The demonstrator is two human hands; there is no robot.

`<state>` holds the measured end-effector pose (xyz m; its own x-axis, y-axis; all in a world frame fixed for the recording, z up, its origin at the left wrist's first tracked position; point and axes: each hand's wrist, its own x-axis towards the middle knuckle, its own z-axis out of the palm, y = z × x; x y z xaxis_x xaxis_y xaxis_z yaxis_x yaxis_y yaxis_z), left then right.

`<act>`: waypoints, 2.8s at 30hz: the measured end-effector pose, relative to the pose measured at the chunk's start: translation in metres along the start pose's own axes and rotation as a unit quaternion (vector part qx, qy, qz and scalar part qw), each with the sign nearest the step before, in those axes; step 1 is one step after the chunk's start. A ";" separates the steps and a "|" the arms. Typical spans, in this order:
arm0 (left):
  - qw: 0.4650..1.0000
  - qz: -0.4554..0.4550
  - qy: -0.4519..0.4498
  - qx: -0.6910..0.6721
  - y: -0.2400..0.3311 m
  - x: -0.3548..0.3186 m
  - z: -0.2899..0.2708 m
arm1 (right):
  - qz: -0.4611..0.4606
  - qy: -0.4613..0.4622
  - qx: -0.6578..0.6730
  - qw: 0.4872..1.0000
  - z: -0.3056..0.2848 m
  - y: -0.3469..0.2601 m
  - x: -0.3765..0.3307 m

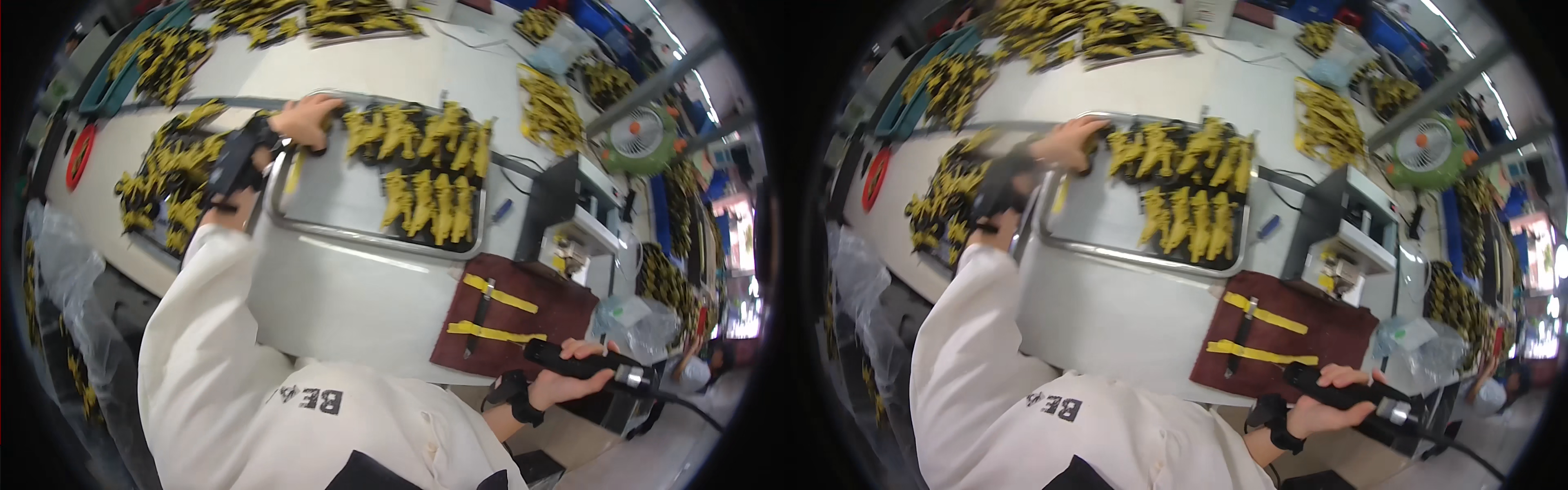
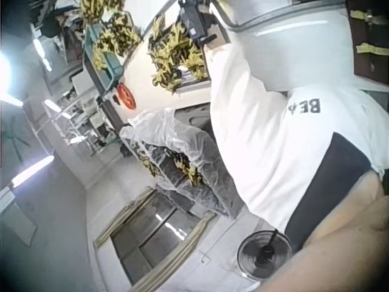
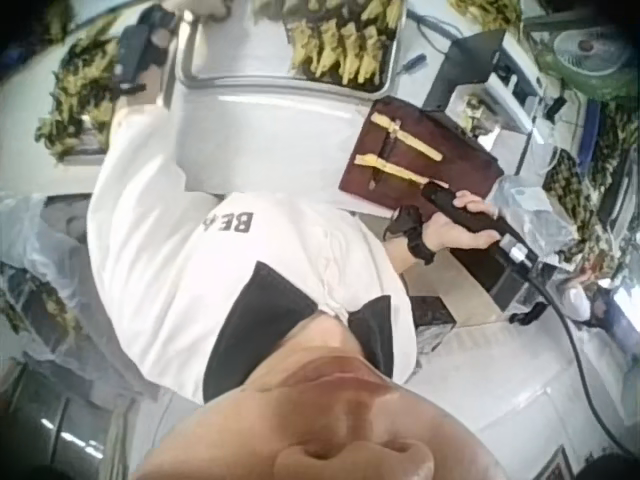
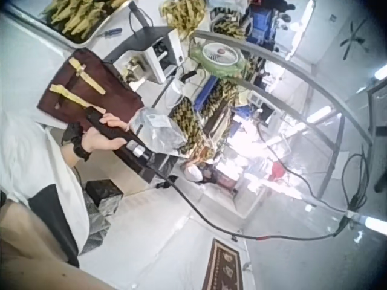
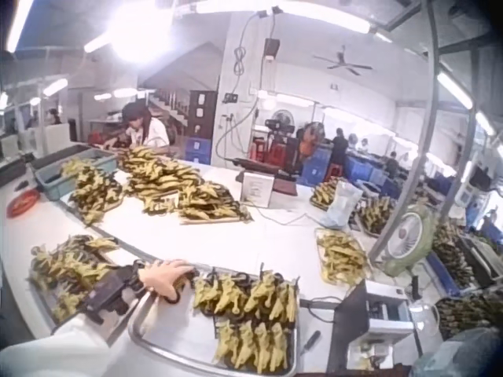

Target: Using a power screwdriver to assemble small yellow and black plastic components on a workbench.

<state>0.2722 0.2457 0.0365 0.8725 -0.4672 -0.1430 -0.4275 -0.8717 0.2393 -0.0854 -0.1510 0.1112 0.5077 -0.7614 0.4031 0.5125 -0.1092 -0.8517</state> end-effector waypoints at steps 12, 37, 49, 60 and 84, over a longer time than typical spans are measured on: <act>0.934 -0.066 0.346 0.066 0.039 -0.065 -0.019 | -0.120 0.002 -0.040 0.992 0.006 0.010 0.086; 0.886 0.349 0.087 -0.292 0.329 -0.102 0.089 | -0.012 -0.151 0.029 0.988 0.005 0.008 0.042; 0.902 0.355 0.004 -0.246 0.327 -0.103 0.110 | -0.004 -0.095 -0.020 0.995 0.014 0.021 0.043; 0.890 0.400 -0.084 -0.202 0.301 -0.090 0.101 | -0.007 -0.093 0.009 0.996 0.009 0.015 0.039; 0.930 0.312 0.039 -0.189 0.332 -0.112 0.122 | -0.049 -0.068 -0.010 0.996 0.017 0.013 0.046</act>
<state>0.0035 -0.0094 0.0147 0.5024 -0.8405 0.2030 -0.7561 -0.3132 0.5747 -0.0436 -0.1769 0.1249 0.5456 -0.6525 0.5259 0.5509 -0.1936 -0.8118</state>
